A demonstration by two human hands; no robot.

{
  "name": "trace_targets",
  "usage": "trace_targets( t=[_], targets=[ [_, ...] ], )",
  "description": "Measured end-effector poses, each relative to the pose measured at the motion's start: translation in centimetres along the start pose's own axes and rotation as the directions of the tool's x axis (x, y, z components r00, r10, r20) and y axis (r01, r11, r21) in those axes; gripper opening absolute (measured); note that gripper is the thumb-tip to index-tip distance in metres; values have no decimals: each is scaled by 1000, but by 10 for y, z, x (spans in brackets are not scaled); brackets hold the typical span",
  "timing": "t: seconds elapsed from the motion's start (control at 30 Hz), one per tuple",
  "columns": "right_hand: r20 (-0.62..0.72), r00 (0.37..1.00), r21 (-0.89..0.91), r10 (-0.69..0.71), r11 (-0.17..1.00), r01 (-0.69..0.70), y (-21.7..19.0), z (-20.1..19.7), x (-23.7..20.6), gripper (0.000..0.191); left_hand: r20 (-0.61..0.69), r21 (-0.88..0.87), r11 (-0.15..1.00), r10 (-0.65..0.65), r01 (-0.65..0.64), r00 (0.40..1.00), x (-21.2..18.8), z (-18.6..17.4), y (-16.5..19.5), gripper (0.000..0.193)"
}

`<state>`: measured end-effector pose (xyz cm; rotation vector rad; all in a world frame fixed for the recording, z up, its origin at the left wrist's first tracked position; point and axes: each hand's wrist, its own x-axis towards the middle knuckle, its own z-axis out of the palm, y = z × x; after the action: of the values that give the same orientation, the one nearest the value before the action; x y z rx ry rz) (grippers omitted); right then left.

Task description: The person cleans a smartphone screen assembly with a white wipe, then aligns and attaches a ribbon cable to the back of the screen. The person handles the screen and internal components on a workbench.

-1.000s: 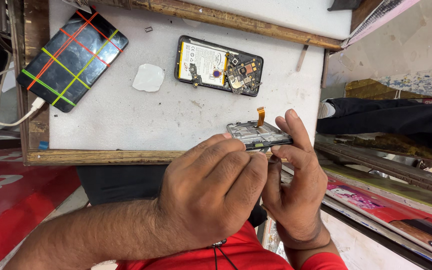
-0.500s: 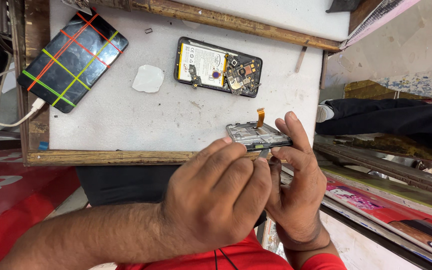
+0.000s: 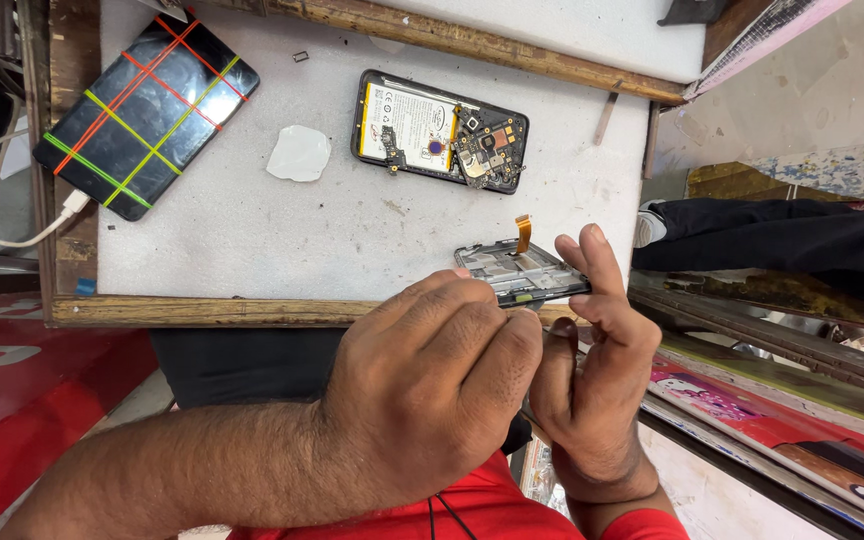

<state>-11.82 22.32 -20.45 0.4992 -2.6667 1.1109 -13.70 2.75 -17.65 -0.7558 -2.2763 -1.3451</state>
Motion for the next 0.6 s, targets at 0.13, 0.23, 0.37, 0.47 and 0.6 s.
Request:
trace_targets(
  t=[0.13, 0.23, 0.37, 0.47, 0.6],
  targets=[
    [-17, 999, 71, 34, 997, -33, 13, 12, 1, 38, -30, -12, 1000, 9, -9, 1000, -2, 3, -15, 23],
    [-14, 998, 55, 63, 997, -62, 22, 14, 8, 38, 1, 5, 1000, 12, -12, 1000, 5, 7, -23, 21],
    [-21, 999, 81, 44, 996, -43, 29, 17, 12, 40, -50, 106, 989, 112, -106, 992, 14, 14, -31, 18],
    [-20, 999, 68, 37, 997, -36, 41, 15, 17, 40, -75, 118, 984, 145, -136, 987, 18, 23, -38, 18],
    [-10, 1000, 42, 20, 999, -19, 55, 11, 20, 40, -40, 7, 999, 45, -45, 998, 14, 37, -45, 19]
  ],
)
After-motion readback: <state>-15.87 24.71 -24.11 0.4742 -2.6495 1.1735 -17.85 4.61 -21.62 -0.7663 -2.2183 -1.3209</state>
